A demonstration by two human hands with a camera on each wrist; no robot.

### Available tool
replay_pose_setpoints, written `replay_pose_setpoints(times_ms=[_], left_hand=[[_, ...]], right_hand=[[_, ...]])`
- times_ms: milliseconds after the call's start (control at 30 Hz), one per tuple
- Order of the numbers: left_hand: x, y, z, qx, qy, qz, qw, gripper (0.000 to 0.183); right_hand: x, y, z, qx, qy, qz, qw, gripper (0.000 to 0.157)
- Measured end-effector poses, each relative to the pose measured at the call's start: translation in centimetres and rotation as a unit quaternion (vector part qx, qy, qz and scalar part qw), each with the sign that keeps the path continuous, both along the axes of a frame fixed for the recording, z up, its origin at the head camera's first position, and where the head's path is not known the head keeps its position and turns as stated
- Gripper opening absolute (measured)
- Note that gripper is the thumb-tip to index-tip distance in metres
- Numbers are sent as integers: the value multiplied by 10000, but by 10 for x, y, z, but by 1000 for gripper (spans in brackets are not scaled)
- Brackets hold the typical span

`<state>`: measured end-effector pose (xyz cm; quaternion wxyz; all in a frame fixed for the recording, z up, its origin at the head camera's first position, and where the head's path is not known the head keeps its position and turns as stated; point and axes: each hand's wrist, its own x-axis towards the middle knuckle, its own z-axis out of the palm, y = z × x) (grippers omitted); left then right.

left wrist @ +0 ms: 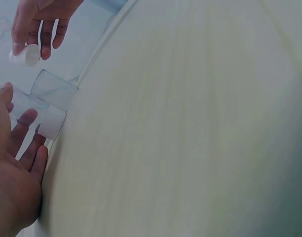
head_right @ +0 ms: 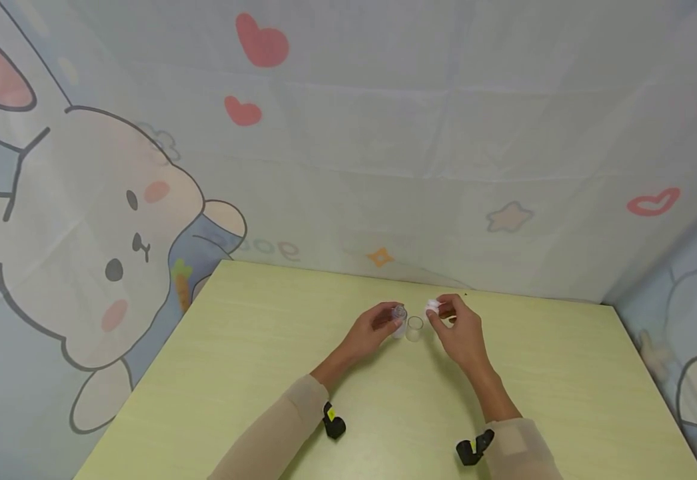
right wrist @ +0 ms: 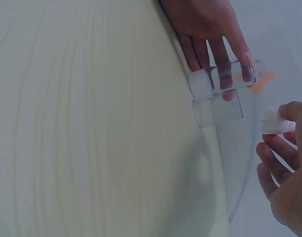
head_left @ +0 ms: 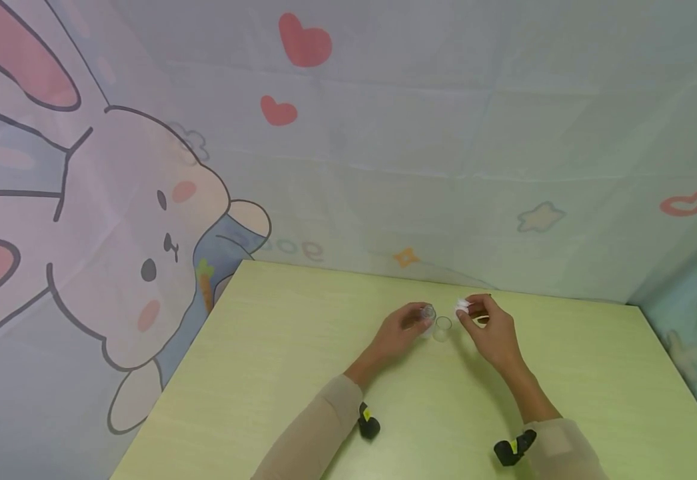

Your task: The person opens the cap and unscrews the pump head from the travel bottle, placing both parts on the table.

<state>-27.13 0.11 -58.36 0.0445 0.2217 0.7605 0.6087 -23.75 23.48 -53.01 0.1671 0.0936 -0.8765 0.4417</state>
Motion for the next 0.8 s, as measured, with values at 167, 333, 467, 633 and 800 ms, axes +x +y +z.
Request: replay_pose_setpoints(times_ms=[167,333,467,633,800], left_hand=[[0,0,-2,55,55,-30,10000,43],[1,0,-1,119,30,-28,9999,43],[2,0,0,101,31,-34,9999,42],[3,0,1,40,70,-17,10000,42],[2,0,0,1,111,52,9999,41]], right_hand=[[-1,2,-2,-128,-36,21,9999,31],[-2,3,-3,-197,-81,35,9998,31],[-3,5,-6,-215,-169,8,9996,31],[-5,7,-8,-228,-220,-7,9995,30],[-5,8,-10,-250,-290,-25,9993,29]])
